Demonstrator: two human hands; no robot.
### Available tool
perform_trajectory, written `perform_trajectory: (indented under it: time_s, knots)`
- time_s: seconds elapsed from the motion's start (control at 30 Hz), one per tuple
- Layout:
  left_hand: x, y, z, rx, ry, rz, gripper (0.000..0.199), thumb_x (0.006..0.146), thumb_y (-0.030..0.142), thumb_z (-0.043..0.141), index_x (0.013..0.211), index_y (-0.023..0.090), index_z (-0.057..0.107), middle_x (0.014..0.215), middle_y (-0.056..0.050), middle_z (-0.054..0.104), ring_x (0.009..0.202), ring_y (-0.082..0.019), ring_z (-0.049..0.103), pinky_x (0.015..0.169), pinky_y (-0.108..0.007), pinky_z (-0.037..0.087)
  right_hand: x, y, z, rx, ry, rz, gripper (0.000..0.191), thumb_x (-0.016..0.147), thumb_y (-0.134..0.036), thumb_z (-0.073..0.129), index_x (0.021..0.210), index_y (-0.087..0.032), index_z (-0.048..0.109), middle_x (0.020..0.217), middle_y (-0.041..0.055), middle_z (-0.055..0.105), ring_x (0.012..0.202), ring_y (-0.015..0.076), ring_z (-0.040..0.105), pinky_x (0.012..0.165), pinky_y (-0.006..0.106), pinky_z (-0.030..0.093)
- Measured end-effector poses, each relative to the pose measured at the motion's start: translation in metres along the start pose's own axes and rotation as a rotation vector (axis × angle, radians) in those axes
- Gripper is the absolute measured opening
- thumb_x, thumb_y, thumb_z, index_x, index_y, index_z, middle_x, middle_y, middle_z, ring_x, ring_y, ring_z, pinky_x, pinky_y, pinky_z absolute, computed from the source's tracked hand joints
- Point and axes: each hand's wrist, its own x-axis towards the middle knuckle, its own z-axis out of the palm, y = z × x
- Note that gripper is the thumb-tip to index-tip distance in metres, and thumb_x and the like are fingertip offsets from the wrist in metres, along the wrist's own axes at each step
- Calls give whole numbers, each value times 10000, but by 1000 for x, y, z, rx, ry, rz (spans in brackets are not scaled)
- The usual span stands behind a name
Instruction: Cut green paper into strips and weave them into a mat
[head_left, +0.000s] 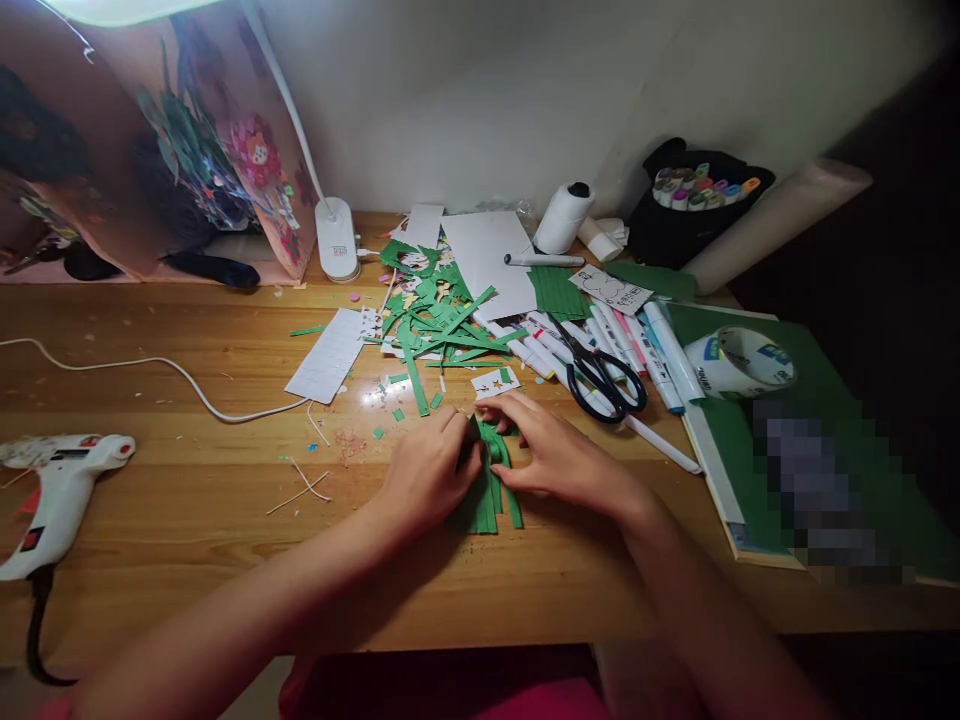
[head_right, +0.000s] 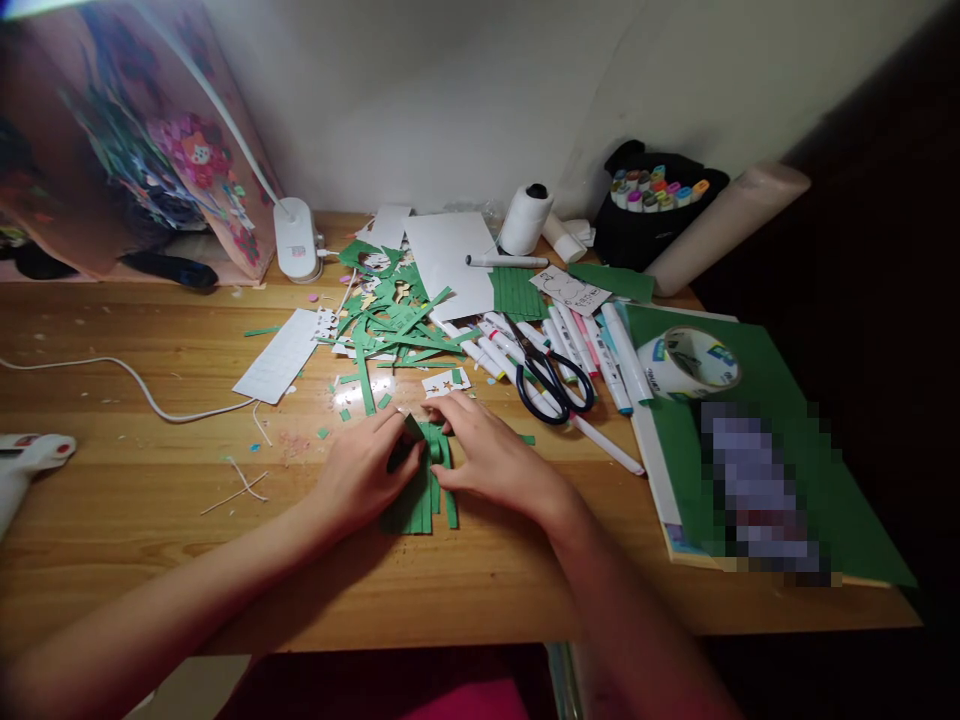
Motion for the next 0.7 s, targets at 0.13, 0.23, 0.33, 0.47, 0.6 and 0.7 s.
perform_trajectory:
  time_s: [0.13, 0.23, 0.33, 0.47, 0.6, 0.7]
  knots:
    - [1, 0, 0, 1, -15, -4, 104, 837, 220, 490, 774, 149, 530, 777, -49, 572, 677, -170, 540, 574, -282, 398, 2, -1, 0, -23, 36, -15, 363, 742, -108, 610, 1080, -208, 521, 1062, 45, 564, 923, 170, 545, 816, 291, 461]
    - [1, 0, 1, 10, -8, -4, 115, 841, 228, 493, 765, 150, 528, 771, -47, 568, 673, -168, 536, 569, -281, 396, 4, 0, 4, -16, 90, 51, 307, 750, -123, 600, 1038, -195, 520, 919, 32, 571, 781, 155, 545, 707, 280, 465]
    - [1, 0, 1, 24, 16, -5, 112, 838, 225, 497, 758, 151, 525, 764, -43, 569, 665, -163, 531, 562, -276, 392, 5, 1, 9, 62, 150, 133, 295, 753, -135, 590, 1025, -204, 496, 780, -7, 561, 682, 142, 545, 633, 265, 453]
    - [1, 1, 2, 41, 32, 3, 102, 828, 216, 504, 753, 152, 526, 762, -44, 573, 660, -163, 530, 554, -273, 393, 7, 3, 12, 284, 241, 227, 309, 761, -188, 604, 1044, -216, 483, 744, -19, 637, 636, 135, 584, 600, 253, 457]
    - [0, 1, 3, 34, 30, 11, 103, 836, 221, 497, 768, 151, 534, 777, -51, 579, 675, -170, 536, 567, -281, 411, 9, 3, 8, 589, 257, 302, 317, 766, -264, 618, 1048, -200, 488, 814, 32, 713, 778, 171, 661, 715, 292, 503]
    - [-1, 1, 0, -7, 14, 29, 127, 846, 263, 504, 798, 151, 540, 800, -55, 576, 707, -174, 541, 599, -288, 429, 9, 0, 3, 700, 232, 330, 270, 804, -281, 568, 1047, -189, 497, 847, 60, 727, 847, 181, 674, 797, 329, 507]
